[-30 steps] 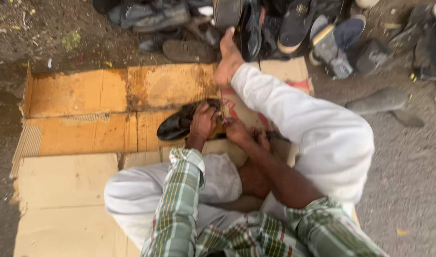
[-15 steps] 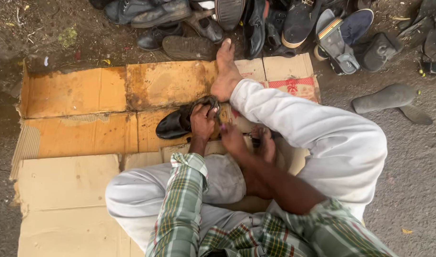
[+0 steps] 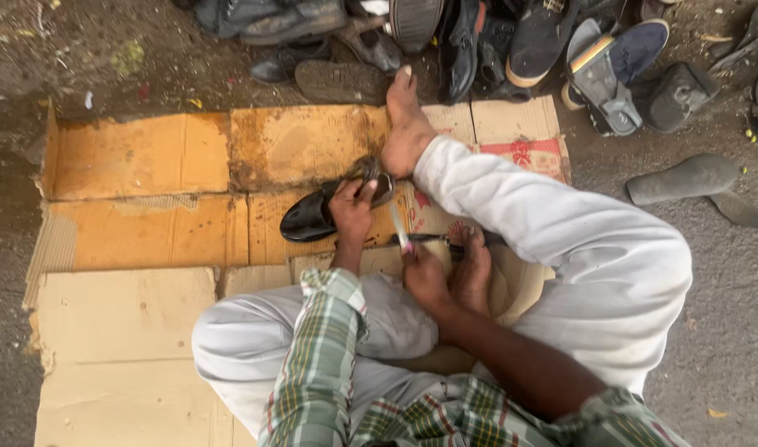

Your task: The person sits on cardboard and repairs shoes using a small knife and a pink tool. They cut and trim the soles and straps of various sandals and shoes one by one, occasionally moving them between their hands and the ground.

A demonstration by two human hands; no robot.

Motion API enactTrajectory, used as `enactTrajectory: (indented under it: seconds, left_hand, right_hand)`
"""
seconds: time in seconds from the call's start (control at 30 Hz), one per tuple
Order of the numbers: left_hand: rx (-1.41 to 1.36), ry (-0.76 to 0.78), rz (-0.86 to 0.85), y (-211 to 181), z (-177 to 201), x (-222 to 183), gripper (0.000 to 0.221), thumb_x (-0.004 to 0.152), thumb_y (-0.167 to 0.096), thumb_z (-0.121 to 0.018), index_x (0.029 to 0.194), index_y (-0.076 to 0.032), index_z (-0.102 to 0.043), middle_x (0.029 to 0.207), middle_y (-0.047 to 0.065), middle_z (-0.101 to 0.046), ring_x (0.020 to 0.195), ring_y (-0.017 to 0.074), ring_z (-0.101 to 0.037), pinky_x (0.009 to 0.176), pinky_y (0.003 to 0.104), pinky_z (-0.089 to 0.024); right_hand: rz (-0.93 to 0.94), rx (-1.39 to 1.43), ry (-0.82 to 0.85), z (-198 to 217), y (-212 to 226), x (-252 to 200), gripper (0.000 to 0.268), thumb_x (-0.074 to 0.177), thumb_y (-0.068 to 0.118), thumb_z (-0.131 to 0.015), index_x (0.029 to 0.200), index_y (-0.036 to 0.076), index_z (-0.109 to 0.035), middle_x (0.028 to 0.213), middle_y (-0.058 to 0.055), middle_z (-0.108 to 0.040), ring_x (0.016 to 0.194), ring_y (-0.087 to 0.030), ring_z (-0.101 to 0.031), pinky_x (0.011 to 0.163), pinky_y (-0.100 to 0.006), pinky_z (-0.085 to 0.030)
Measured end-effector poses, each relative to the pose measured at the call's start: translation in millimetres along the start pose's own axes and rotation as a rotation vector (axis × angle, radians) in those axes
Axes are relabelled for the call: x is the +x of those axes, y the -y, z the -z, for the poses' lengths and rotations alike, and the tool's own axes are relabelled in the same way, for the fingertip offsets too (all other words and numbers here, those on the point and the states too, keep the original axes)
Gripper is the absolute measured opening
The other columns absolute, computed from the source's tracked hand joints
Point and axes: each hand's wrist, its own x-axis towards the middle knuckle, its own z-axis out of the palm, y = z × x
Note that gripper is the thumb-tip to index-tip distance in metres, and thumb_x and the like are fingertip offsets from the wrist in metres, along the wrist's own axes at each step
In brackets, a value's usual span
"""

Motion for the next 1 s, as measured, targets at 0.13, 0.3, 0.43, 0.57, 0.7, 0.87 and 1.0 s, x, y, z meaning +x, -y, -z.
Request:
enactTrajectory:
  seconds: [0.13, 0.3, 0.43, 0.57, 0.7, 0.87, 1.0]
  left_hand:
    - [0.126, -0.101, -0.114, -2.6, -36.4, -9.3, 0.028, 0.085, -0.021, -0.083, 0.097, 0.003, -0.075, 0.089, 0.021, -0.071, 0.083, 0.0373, -0.067, 0.077, 0.041, -0.052]
    - [0.29, -0.047, -0.05, -33.0, -26.7, -4.0, 0.037, 0.084, -0.028, -0.083, 0.102, 0.004, -0.074, 0.101, 0.022, -0.071, 0.093, 0.0384, -0.068, 0.084, 0.043, -0.053]
    - [1.049, 0.312, -0.408, -51.7, 13.5, -9.6, 0.037, 0.076, -0.033, -0.077, 0.092, 0.0, -0.074, 0.099, 0.018, -0.07, 0.099, 0.037, -0.065, 0.081, 0.051, -0.047]
    - [0.91, 0.576, -0.593, -42.3, 52.6, -9.3, 0.027, 0.095, -0.031, -0.067, 0.096, -0.004, -0.069, 0.102, 0.015, -0.066, 0.102, 0.0329, -0.062, 0.094, 0.049, -0.045]
    - [0.641, 0.396, -0.369, -28.9, 42.0, -9.2, 0.02, 0.094, -0.021, -0.066, 0.092, -0.002, -0.068, 0.098, 0.018, -0.065, 0.093, 0.0375, -0.061, 0.088, 0.049, -0.047]
    - [0.444, 0.249, -0.207, -35.6, 43.5, -7.5, 0.017, 0.093, -0.017, -0.07, 0.093, 0.0, -0.069, 0.095, 0.02, -0.065, 0.088, 0.0402, -0.062, 0.078, 0.05, -0.05]
    - [0.313, 0.234, -0.034, -46.1, 43.0, -3.3, 0.017, 0.092, -0.016, -0.069, 0.095, 0.0, -0.068, 0.095, 0.017, -0.066, 0.082, 0.0363, -0.065, 0.073, 0.046, -0.053]
  right_hand:
    - [0.194, 0.035, 0.019, -3.3, 14.6, 51.1, 0.025, 0.1, 0.021, -0.058, 0.102, -0.002, -0.068, 0.084, -0.024, -0.069, 0.075, -0.037, -0.066, 0.074, -0.044, -0.051]
    - [0.146, 0.074, 0.156, -10.7, 5.3, 83.6, 0.025, 0.097, 0.02, -0.056, 0.104, 0.001, -0.071, 0.088, -0.019, -0.073, 0.077, -0.034, -0.068, 0.075, -0.043, -0.052]
    - [0.18, 0.012, 0.112, -14.7, 1.4, 82.7, 0.024, 0.095, 0.018, -0.057, 0.106, 0.002, -0.071, 0.086, -0.021, -0.071, 0.077, -0.033, -0.068, 0.076, -0.043, -0.053]
    - [0.228, 0.088, 0.154, -7.2, 18.9, 75.0, 0.023, 0.096, 0.017, -0.057, 0.101, -0.001, -0.071, 0.083, -0.021, -0.07, 0.076, -0.031, -0.066, 0.075, -0.042, -0.052]
    - [-0.192, 0.189, 0.307, -0.1, 49.6, 81.7, 0.025, 0.103, 0.02, -0.054, 0.111, 0.002, -0.069, 0.077, -0.028, -0.06, 0.066, -0.037, -0.049, 0.065, -0.053, -0.04]
    - [0.241, -0.003, 0.109, -26.0, 34.6, 67.4, 0.024, 0.101, 0.021, -0.056, 0.104, 0.0, -0.07, 0.08, -0.018, -0.068, 0.067, -0.027, -0.062, 0.067, -0.044, -0.052]
    - [-0.048, 0.119, 0.226, -15.3, 41.5, 16.6, 0.026, 0.1, 0.019, -0.051, 0.103, -0.001, -0.067, 0.075, -0.019, -0.066, 0.063, -0.031, -0.064, 0.062, -0.046, -0.054]
